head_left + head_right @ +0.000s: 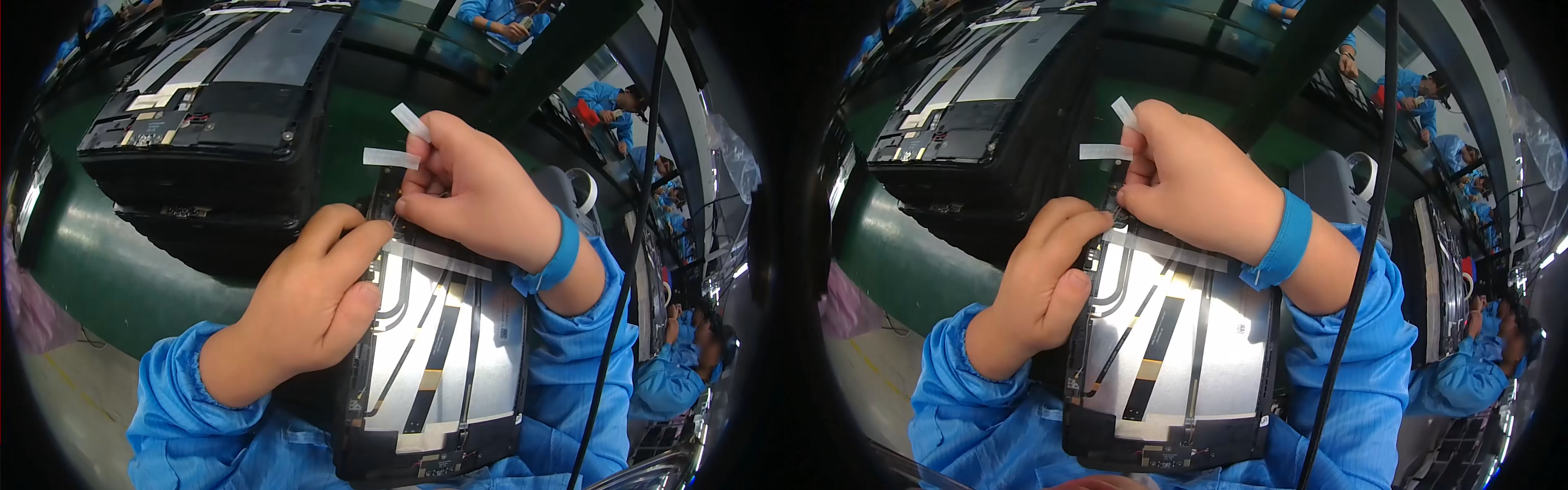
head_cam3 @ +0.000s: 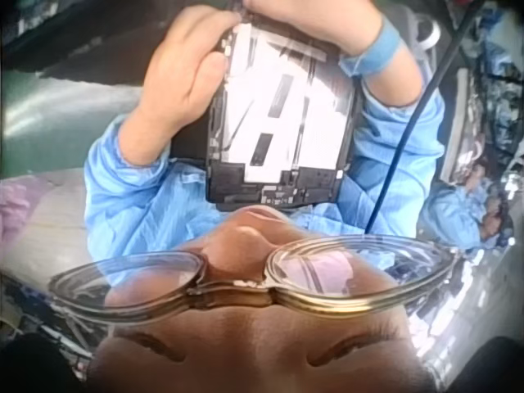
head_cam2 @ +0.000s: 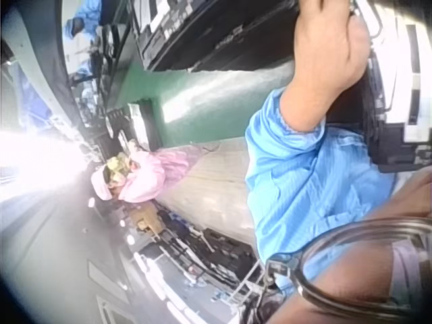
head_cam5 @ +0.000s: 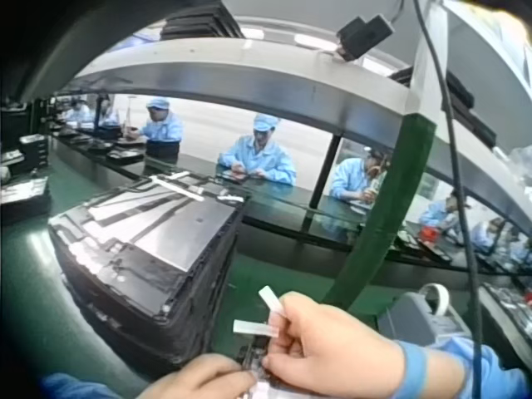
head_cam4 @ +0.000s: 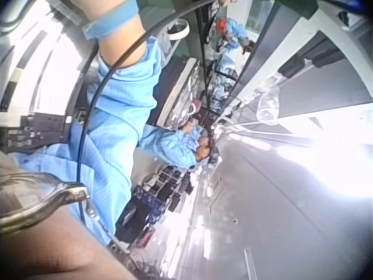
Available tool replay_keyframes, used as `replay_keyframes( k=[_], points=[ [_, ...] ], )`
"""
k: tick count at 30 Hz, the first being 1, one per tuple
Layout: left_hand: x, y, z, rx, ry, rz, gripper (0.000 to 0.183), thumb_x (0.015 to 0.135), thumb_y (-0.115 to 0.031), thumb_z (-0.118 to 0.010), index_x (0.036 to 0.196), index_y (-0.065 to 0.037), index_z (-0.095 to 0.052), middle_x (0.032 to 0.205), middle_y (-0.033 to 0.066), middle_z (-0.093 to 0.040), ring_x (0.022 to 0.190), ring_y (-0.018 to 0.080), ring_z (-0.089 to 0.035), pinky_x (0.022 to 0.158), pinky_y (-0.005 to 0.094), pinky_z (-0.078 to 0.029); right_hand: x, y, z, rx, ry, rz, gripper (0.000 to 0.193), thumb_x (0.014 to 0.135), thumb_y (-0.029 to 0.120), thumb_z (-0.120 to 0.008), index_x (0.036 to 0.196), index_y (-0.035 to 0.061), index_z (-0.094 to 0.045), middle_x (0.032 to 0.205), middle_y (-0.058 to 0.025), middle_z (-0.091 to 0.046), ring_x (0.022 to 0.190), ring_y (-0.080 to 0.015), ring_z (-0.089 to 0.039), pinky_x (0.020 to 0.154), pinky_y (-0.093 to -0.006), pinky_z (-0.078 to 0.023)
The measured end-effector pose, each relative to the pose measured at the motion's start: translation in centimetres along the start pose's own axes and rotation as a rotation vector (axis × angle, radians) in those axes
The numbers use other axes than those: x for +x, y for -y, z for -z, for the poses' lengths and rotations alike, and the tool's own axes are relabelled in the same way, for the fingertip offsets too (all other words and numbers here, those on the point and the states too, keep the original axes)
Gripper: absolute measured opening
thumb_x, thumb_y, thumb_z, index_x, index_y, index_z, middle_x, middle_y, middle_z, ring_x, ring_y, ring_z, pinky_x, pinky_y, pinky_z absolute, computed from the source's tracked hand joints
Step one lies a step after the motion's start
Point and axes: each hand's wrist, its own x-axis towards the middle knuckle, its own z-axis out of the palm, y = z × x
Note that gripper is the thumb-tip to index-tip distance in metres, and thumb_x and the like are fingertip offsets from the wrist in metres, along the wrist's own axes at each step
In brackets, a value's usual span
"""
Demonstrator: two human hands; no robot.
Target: The person applies white adhesive tape to the internal components of a black electronic device chassis. They then load a roll of tape into a dispensing machine and pull the tape through the mechanism.
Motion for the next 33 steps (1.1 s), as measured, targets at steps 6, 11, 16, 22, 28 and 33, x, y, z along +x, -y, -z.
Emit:
replay_keyframes(
  k=[6,11,16,22,28,33],
  points=[
    [-0.1,0.6,0.3,0.052,-0.034,-0.067,0.039,0.082,-0.018,-0.05,0.114,0.006,-0.052,0.101,0.0216,-0.049,0.077,0.0335,-0.056,0.068,0.0377,-0.048,-0.1,0.7,-0.9,-0.151,-0.101,-0.046,0.028,0.069,0.001,-0.068,0.086,0.0023,-0.045,0.067,-0.0019,-0.053,0.061,-0.0078,-0.051,0.054,-0.023,-0.042],
    [-0.1,0.0,0.1,0.007,-0.035,-0.039,0.037,0.08,-0.014,-0.051,0.112,0.004,-0.055,0.103,0.0213,-0.049,0.07,0.0304,-0.057,0.066,0.0356,-0.048,0.4,0.4,-0.1,-0.06,-0.002,-0.143,0.028,0.069,0.001,-0.068,0.086,0.0012,-0.046,0.064,-0.0016,-0.053,0.06,-0.0071,-0.051,0.053,-0.0228,-0.042],
    [0.0,-0.2,0.4,0.165,0.011,-0.025,0.037,0.08,-0.016,-0.051,0.113,0.002,-0.057,0.097,0.0192,-0.051,0.067,0.0307,-0.057,0.063,0.0363,-0.049,0.3,0.2,0.2,0.046,0.021,-0.189,0.03,0.069,0.001,-0.069,0.089,0.0006,-0.046,0.065,-0.0025,-0.056,0.059,-0.0063,-0.052,0.052,-0.022,-0.04],
    [0.0,-0.5,0.7,0.212,0.051,-0.041,0.04,0.081,-0.018,-0.051,0.117,0.0,-0.054,0.092,0.0181,-0.052,0.067,0.0326,-0.056,0.061,0.0387,-0.048,0.2,0.0,0.7,0.073,0.019,-0.222,0.031,0.065,0.006,-0.07,0.086,-0.0012,-0.048,0.064,-0.0072,-0.057,0.059,-0.0144,-0.057,0.054,-0.0267,-0.045],
    [-0.2,0.0,0.1,0.15,-0.022,-0.064,0.044,0.086,-0.025,-0.047,0.117,0.005,-0.051,0.094,0.0192,-0.053,0.07,0.0273,-0.054,0.062,0.0335,-0.046,-0.2,-0.2,0.2,0.015,-0.042,-0.182,0.03,0.064,0.008,-0.069,0.085,-0.0025,-0.05,0.065,-0.0105,-0.059,0.06,-0.0206,-0.061,0.057,-0.0302,-0.047],
    [-0.3,-1.1,-0.2,-0.017,-0.049,0.128,0.046,0.08,-0.018,-0.053,0.12,0.004,-0.049,0.099,0.0214,-0.052,0.078,0.0344,-0.056,0.069,0.0387,-0.048,-0.5,0.0,0.1,-0.027,-0.05,-0.183,0.03,0.065,0.007,-0.069,0.086,-0.0031,-0.05,0.066,-0.0116,-0.059,0.062,-0.0221,-0.061,0.058,-0.0313,-0.048]
  ],
)
